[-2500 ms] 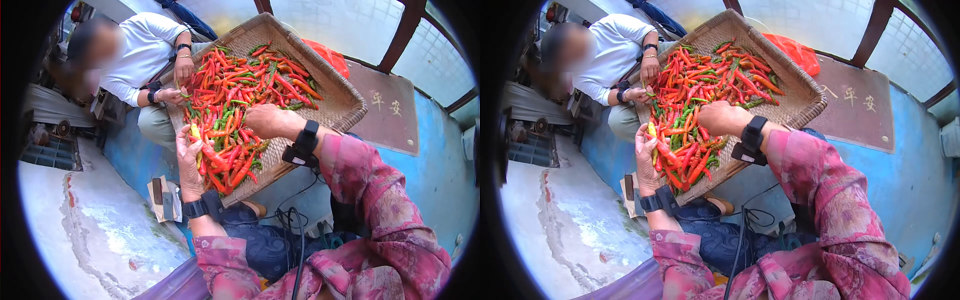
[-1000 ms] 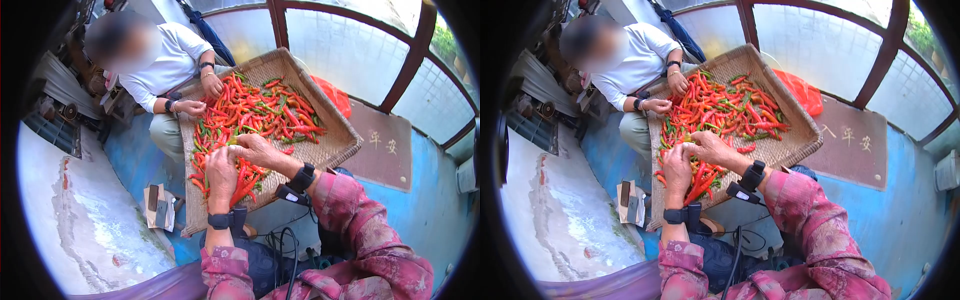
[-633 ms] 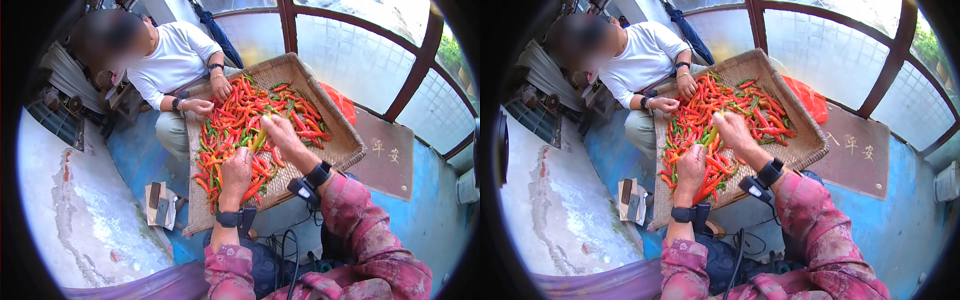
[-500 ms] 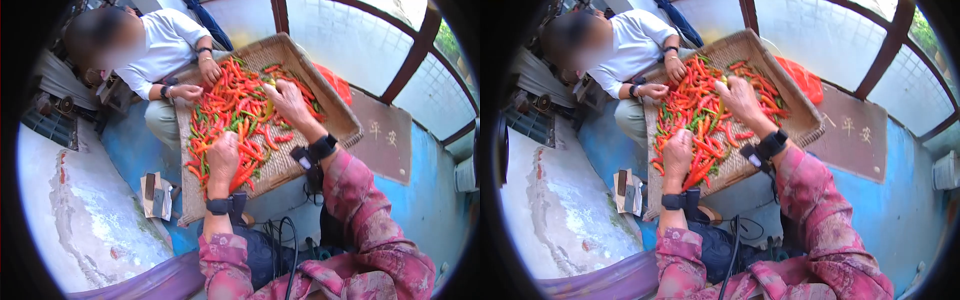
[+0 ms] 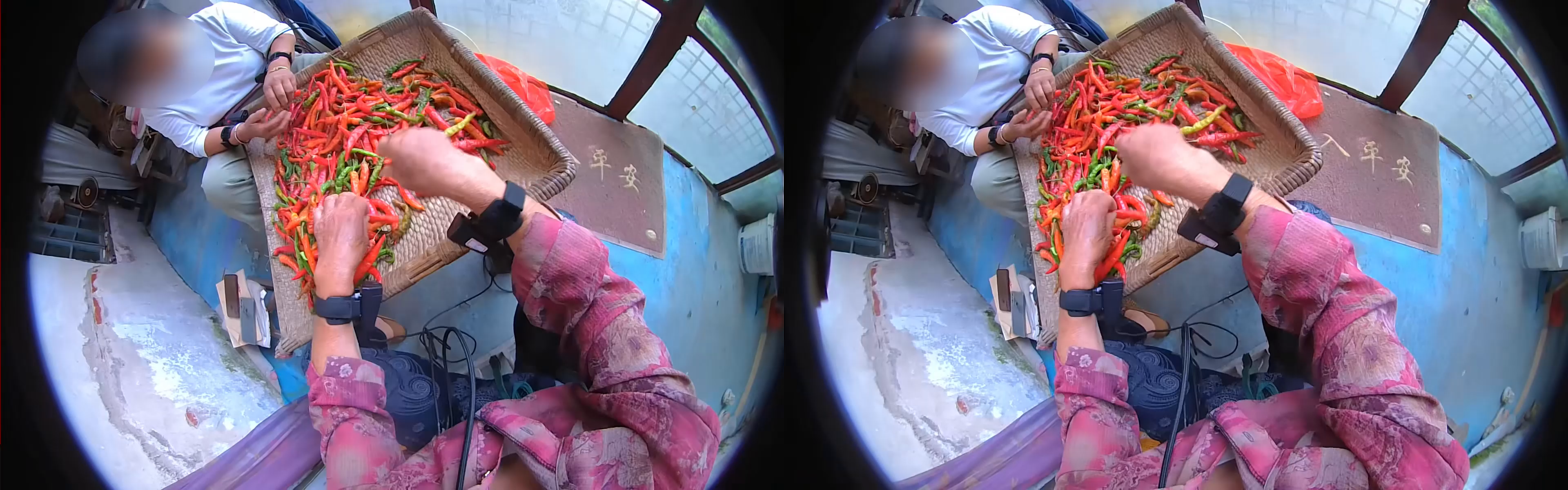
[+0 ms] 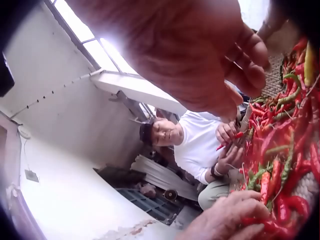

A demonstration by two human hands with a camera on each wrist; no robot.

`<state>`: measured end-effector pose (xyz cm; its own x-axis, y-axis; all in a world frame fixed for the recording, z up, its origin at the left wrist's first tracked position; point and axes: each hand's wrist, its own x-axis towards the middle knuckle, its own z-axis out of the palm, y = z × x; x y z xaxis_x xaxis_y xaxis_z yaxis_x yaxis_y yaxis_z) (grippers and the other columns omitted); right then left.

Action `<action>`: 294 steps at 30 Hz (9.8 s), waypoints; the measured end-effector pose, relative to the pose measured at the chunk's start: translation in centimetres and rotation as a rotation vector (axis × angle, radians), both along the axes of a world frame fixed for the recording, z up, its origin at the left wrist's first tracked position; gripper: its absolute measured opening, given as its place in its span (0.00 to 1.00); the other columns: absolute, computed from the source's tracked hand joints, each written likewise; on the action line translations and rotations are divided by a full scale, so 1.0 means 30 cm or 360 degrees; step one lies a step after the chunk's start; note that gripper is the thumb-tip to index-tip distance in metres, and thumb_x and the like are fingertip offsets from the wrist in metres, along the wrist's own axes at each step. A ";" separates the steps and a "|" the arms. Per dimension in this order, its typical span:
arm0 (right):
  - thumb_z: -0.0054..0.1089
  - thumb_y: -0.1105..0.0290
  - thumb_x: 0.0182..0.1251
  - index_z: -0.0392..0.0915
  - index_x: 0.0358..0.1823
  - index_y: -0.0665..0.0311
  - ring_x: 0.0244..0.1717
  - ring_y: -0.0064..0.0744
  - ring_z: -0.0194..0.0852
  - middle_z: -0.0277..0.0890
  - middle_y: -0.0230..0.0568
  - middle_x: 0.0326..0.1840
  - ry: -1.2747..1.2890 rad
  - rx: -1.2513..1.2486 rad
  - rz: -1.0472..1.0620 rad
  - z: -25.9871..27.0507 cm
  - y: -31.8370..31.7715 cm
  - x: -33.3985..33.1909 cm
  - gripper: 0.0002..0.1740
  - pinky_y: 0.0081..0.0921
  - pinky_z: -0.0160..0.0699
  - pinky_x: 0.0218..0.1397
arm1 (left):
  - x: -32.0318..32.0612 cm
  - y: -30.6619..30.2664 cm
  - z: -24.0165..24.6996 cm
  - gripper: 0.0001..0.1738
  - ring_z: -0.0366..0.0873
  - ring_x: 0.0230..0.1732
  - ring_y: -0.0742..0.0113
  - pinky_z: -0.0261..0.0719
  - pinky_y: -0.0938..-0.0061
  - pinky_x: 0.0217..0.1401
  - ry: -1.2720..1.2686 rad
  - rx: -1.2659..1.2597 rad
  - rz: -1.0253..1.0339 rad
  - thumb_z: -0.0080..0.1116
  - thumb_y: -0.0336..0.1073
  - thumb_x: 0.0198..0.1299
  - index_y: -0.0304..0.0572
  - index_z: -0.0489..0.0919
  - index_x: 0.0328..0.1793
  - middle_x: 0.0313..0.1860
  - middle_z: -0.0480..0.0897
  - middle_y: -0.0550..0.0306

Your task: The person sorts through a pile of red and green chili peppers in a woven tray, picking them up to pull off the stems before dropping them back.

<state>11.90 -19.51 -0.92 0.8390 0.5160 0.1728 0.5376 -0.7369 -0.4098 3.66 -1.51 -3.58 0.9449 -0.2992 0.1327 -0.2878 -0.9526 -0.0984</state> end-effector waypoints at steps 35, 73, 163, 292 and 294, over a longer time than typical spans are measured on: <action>0.59 0.65 0.55 0.77 0.43 0.63 0.38 0.49 0.78 0.78 0.50 0.31 0.0137 0.0019 0.0501 0.011 0.054 -0.107 0.15 0.43 0.75 0.39 | -0.046 0.067 0.057 0.13 0.77 0.37 0.60 0.74 0.66 0.39 -0.0216 -0.1212 0.0489 0.62 0.41 0.52 0.39 0.80 0.37 0.35 0.77 0.54; 0.57 0.56 0.58 0.76 0.25 0.70 0.29 0.54 0.76 0.75 0.54 0.23 0.0168 0.0474 0.0167 0.033 0.009 -0.022 0.20 0.46 0.73 0.33 | 0.054 -0.051 0.029 0.08 0.79 0.34 0.72 0.76 0.80 0.39 0.0448 -0.2441 0.0274 0.50 0.25 0.61 0.37 0.66 0.45 0.37 0.76 0.56; 0.53 0.68 0.65 0.74 0.29 0.70 0.22 0.18 0.71 0.75 0.34 0.20 0.1152 0.1703 0.0235 0.033 0.128 -0.143 0.12 0.19 0.70 0.23 | -0.072 -0.071 0.120 0.09 0.62 0.21 0.82 0.63 0.85 0.21 0.0525 -0.3369 0.0302 0.50 0.38 0.67 0.43 0.68 0.46 0.28 0.71 0.65; 0.57 0.62 0.55 0.80 0.31 0.63 0.34 0.49 0.80 0.79 0.51 0.28 -0.0519 0.0026 -0.0388 0.077 -0.154 -0.014 0.12 0.42 0.78 0.36 | -0.034 -0.101 -0.056 0.18 0.74 0.44 0.52 0.74 0.59 0.44 0.0297 -0.0414 -0.0165 0.63 0.34 0.45 0.41 0.74 0.43 0.37 0.77 0.49; 0.55 0.68 0.53 0.81 0.28 0.65 0.33 0.49 0.82 0.79 0.54 0.28 -0.0356 0.0047 -0.0358 0.084 -0.136 -0.019 0.09 0.41 0.80 0.36 | -0.028 -0.098 -0.067 0.20 0.74 0.45 0.52 0.74 0.59 0.44 0.0334 -0.0291 -0.0160 0.63 0.35 0.44 0.42 0.73 0.45 0.38 0.77 0.49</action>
<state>11.34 -23.60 1.59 0.8709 0.3139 0.3781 0.4417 -0.8371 -0.3226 2.82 -4.46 -5.58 0.9244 -0.3815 -0.0023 -0.3772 -0.9149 0.1439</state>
